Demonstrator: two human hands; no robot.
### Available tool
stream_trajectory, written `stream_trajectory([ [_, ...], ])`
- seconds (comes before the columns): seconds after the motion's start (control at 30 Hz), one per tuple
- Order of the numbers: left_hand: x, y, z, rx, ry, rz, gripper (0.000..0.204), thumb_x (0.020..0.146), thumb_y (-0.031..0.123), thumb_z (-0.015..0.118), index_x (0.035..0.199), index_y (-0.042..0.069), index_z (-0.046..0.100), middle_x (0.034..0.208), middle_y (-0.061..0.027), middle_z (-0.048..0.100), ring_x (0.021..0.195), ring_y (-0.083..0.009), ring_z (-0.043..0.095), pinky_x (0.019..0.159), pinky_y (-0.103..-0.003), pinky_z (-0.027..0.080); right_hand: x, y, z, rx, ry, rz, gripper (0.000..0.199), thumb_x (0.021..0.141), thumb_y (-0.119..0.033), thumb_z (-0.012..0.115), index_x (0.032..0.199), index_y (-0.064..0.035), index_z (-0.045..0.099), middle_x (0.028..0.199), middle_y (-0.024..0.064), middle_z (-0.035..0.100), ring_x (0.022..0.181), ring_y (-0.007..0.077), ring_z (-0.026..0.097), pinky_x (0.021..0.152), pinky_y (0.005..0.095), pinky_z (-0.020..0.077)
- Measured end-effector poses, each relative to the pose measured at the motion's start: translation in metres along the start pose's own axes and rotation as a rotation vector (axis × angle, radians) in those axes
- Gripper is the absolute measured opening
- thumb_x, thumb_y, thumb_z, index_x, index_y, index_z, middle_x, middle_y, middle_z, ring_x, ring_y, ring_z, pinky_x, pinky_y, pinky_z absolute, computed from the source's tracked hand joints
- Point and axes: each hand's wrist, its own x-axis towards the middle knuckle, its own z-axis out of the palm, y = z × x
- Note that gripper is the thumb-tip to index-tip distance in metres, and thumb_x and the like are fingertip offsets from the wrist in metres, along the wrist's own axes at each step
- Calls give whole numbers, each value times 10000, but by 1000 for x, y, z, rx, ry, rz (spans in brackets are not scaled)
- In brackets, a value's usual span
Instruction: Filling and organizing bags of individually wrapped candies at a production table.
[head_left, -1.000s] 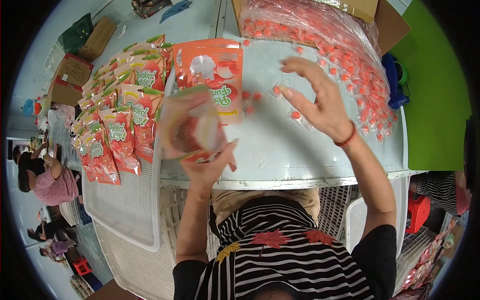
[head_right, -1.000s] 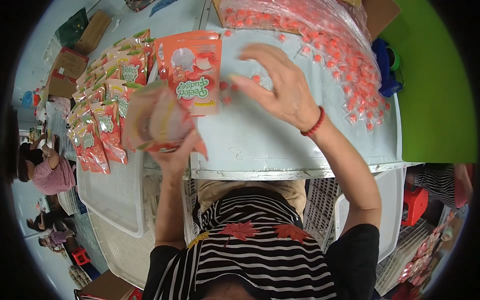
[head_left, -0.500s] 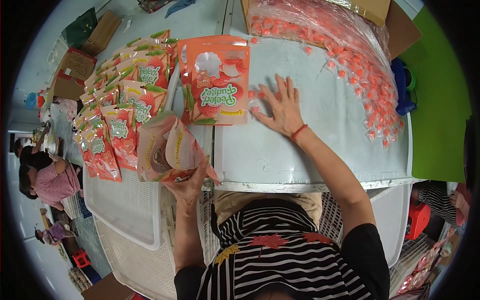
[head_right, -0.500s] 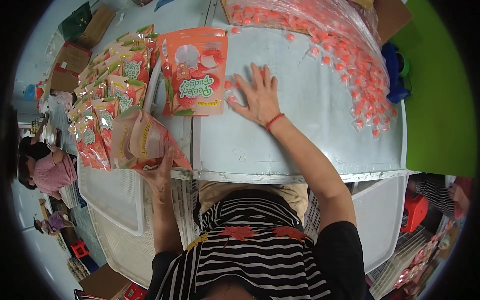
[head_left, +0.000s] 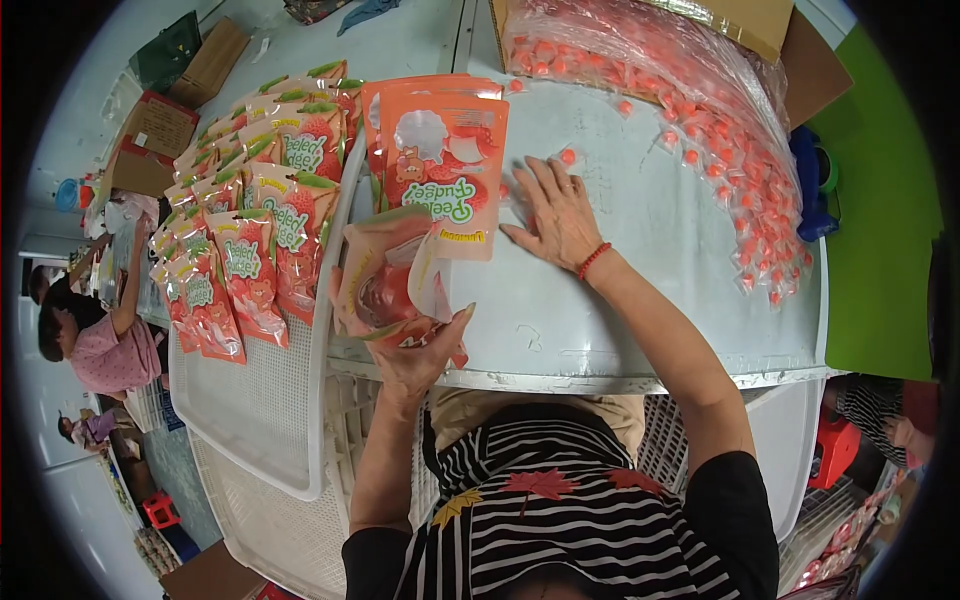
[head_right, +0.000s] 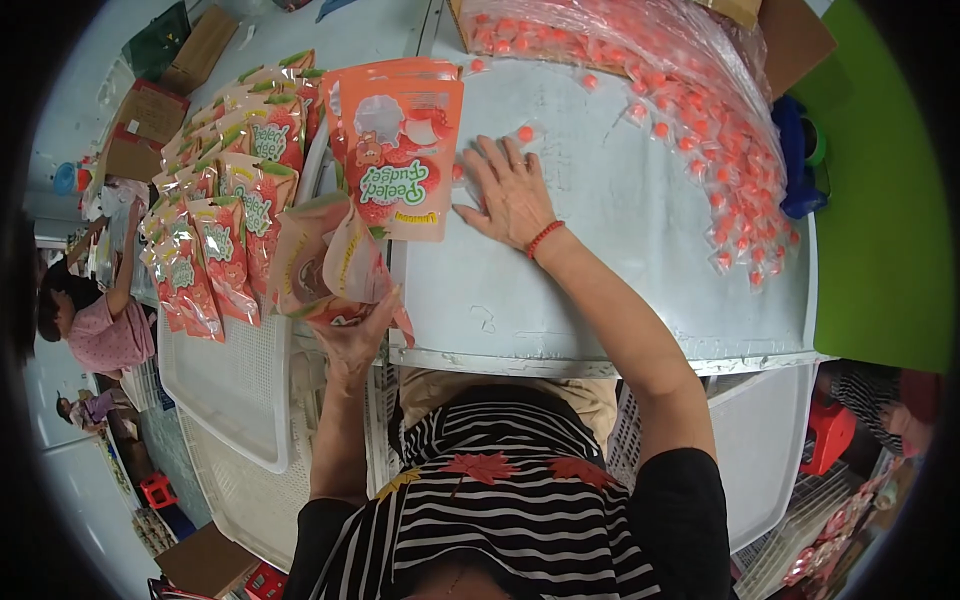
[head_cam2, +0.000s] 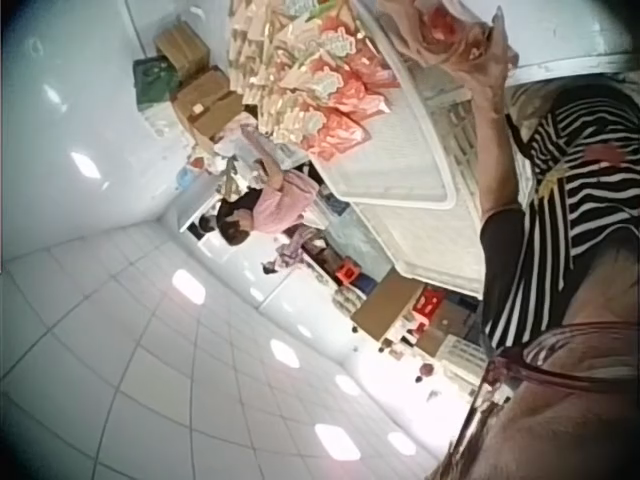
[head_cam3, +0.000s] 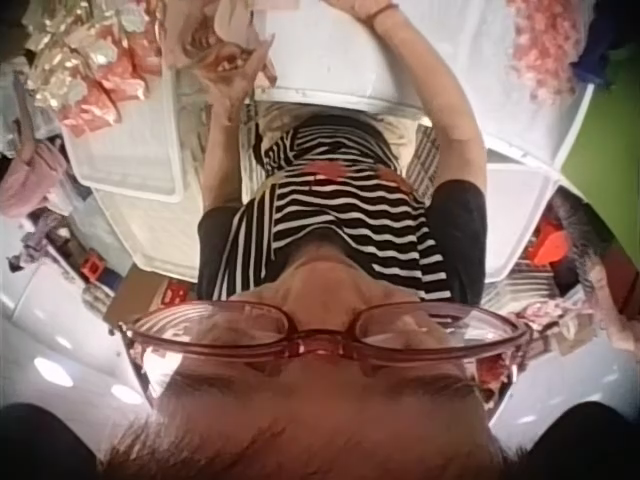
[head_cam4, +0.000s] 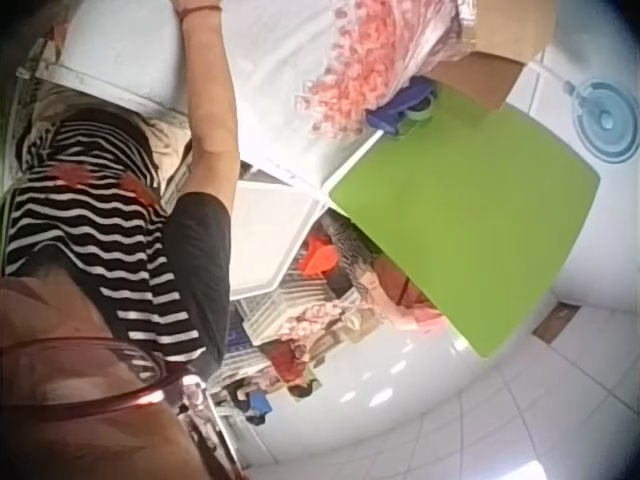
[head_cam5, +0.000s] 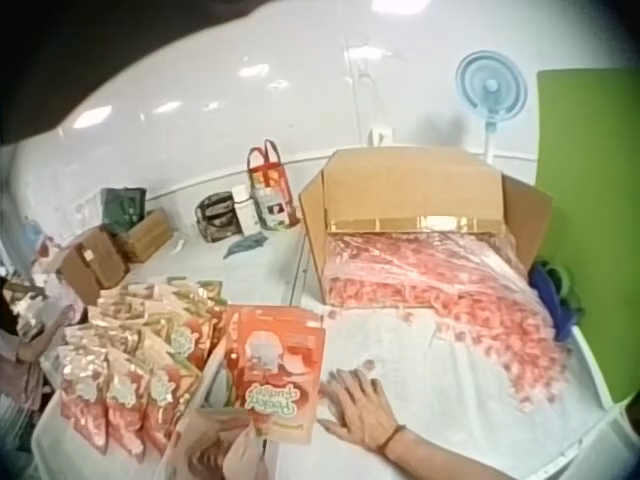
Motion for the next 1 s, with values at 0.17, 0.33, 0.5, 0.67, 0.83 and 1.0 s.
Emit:
stream_trajectory([
  [0.17,2,11,1,-184,-178,-488,454,527,103,906,805,66,549,1323,-271,335,1086,-303,498,892,-406,450,14,-3,26,35,86,78,545,748,-329,660,1193,-53,508,1306,117,462,1234,360,384,982,534,306],
  [0.33,-2,5,3,-160,-70,-267,581,581,17,846,984,44,430,1262,-191,398,1064,-251,504,854,-365,495,20,-9,36,8,163,214,519,752,-311,673,1182,-53,541,1235,145,536,1209,357,423,1012,488,299],
  [0.5,-4,0,3,40,-149,-77,837,638,-71,789,1293,18,276,1172,-139,484,988,-208,566,811,-329,547,23,-6,33,-64,141,139,469,772,-281,667,1181,-83,553,1116,131,571,1175,340,446,997,525,292],
  [0.67,-9,-10,4,70,-53,-142,1146,494,171,919,1384,6,216,1410,-244,223,1258,-347,308,1060,-449,270,29,-11,24,-124,200,26,412,778,-256,659,1145,-94,565,1058,103,588,1141,323,467,1004,554,274],
  [0.83,-13,-14,-2,31,-64,-201,1136,502,162,916,1385,-5,221,1409,-247,239,1260,-347,312,1054,-454,281,36,8,22,-94,8,95,342,770,-212,651,1080,-88,575,1077,89,593,1121,299,492,1030,558,250],
  [1.0,-10,-14,-3,0,-71,-191,1133,515,138,910,1398,-2,213,1401,-250,260,1251,-354,331,1041,-441,311,27,22,5,-161,28,81,307,758,-192,634,1036,-70,591,1102,94,593,1115,298,497,1019,556,263],
])
